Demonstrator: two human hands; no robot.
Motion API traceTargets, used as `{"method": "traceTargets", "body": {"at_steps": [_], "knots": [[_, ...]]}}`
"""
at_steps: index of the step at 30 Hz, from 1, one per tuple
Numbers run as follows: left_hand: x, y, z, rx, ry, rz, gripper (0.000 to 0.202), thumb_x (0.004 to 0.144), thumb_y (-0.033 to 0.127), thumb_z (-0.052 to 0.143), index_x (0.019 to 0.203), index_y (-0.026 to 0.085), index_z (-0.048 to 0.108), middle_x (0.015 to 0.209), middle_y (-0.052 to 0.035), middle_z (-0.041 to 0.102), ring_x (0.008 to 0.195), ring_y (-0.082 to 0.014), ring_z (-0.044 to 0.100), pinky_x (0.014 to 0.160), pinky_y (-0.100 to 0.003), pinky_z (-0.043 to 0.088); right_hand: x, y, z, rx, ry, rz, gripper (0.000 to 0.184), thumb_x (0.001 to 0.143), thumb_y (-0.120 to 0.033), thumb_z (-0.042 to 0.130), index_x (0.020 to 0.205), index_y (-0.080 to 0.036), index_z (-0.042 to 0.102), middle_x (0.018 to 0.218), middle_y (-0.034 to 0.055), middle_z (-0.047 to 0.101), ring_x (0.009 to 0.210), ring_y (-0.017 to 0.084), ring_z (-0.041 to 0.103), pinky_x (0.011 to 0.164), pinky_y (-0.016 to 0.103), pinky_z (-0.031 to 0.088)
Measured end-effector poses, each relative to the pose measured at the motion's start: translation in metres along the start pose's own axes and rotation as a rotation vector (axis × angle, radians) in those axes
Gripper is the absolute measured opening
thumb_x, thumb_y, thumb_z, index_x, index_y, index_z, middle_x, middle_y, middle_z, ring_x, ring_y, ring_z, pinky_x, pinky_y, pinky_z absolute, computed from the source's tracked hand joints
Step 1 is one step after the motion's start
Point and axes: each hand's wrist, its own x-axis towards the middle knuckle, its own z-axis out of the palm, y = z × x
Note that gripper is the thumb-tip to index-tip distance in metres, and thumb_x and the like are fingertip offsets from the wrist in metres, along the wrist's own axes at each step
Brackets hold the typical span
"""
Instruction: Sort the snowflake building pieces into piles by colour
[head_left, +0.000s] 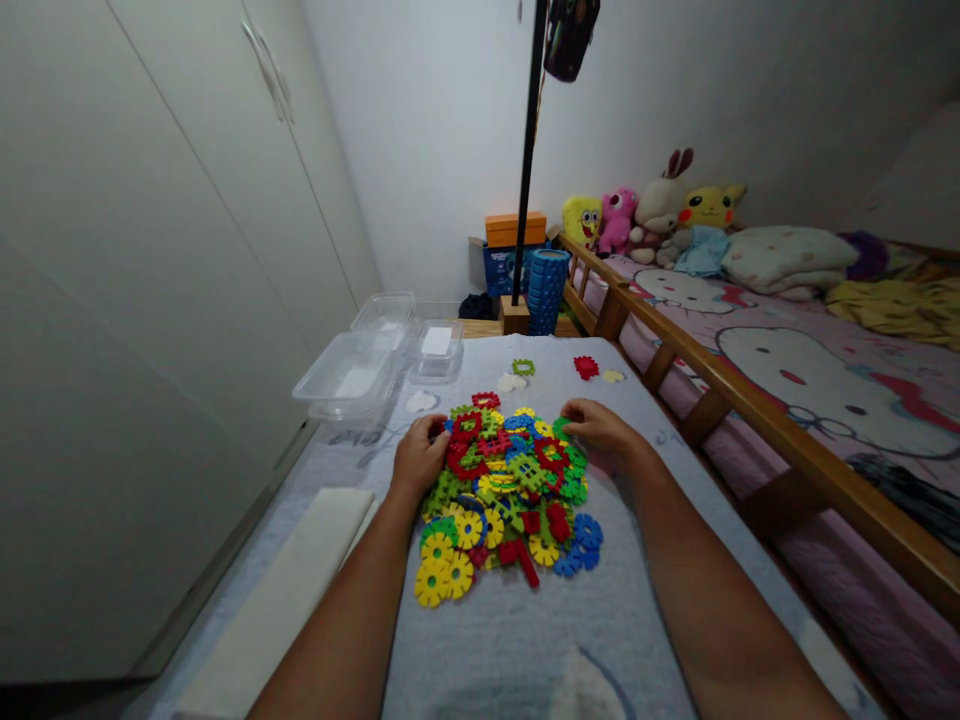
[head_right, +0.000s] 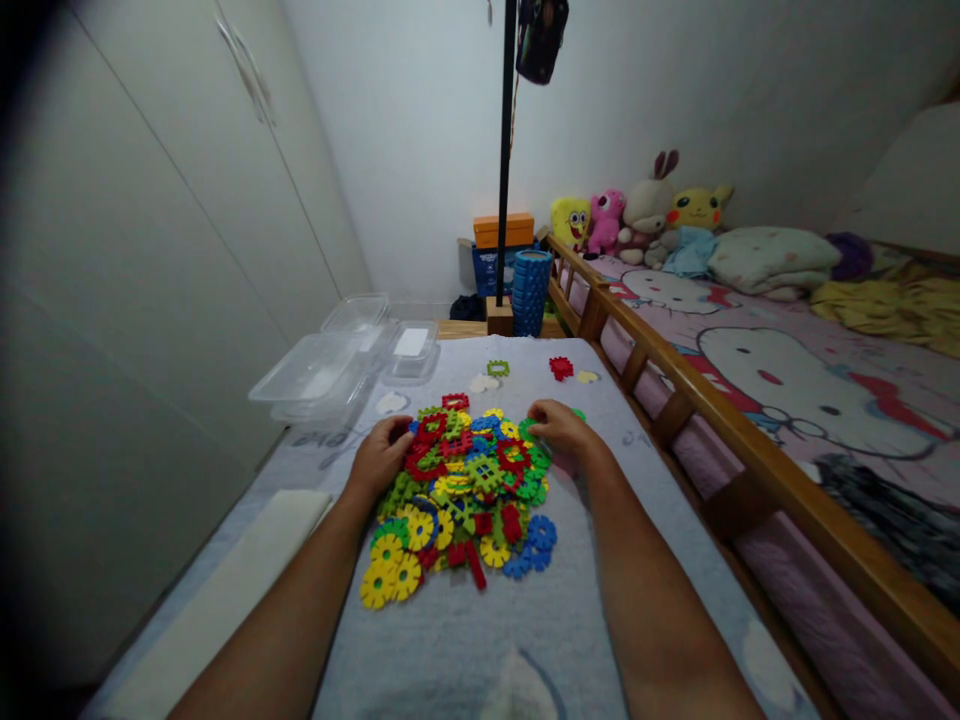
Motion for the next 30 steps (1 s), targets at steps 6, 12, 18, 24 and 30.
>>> {"method": "traceTargets", "body": {"at_steps": [6,12,18,24,30], "knots": [[0.000,0.001,0.000,0.007,0.002,-0.005,0.030,0.081,0.030,0.058,0.108,0.019,0.068,0.107,-0.0078,0.072,0.100,-0.0228,0.067,0.097,-0.041,0.053,-0.003,0.035,-0.039,0.193,0.418,0.112,0.019,0.062,-0.035,0.067,0.074,-0.022,0.061,0.066,0.0001,0.061,0.062,0.016,0.053,0.059,0.028,0.040],[0.000,0.000,0.000,-0.001,0.003,-0.009,0.030,0.081,0.030,0.058,0.107,0.020,0.068,0.107,-0.0079,0.072,0.100,-0.0232,0.067,0.097,-0.041,0.053,-0.015,0.064,-0.055,0.150,0.603,0.226,0.022,0.064,-0.039,0.071,0.074,-0.024,0.058,0.057,0.0014,0.056,0.055,0.019,0.051,0.053,0.031,0.036],[0.000,-0.001,0.000,-0.004,-0.004,-0.008,0.032,0.081,0.031,0.057,0.109,0.019,0.068,0.108,-0.0091,0.071,0.101,-0.0240,0.067,0.097,-0.042,0.052,-0.014,0.071,-0.051,-0.033,0.557,0.302,0.013,0.061,-0.031,0.068,0.066,-0.022,0.059,0.058,0.0014,0.058,0.057,0.019,0.053,0.055,0.030,0.035],[0.001,0.000,0.000,0.008,0.002,0.004,0.031,0.081,0.031,0.057,0.107,0.019,0.068,0.107,-0.0079,0.072,0.099,-0.0232,0.067,0.097,-0.041,0.053,-0.012,0.065,-0.053,-0.320,0.561,0.332,0.012,0.060,-0.018,0.067,0.059,-0.023,0.056,0.061,0.0021,0.059,0.067,0.020,0.055,0.063,0.031,0.038],[0.000,0.001,0.000,-0.001,0.004,-0.010,0.031,0.080,0.031,0.057,0.107,0.020,0.069,0.108,-0.0079,0.071,0.100,-0.0232,0.067,0.097,-0.041,0.053,0.000,0.022,-0.024,-0.132,0.272,0.079,0.005,0.067,-0.020,0.069,0.071,-0.022,0.068,0.076,0.0037,0.068,0.076,0.021,0.061,0.072,0.032,0.046]]}}
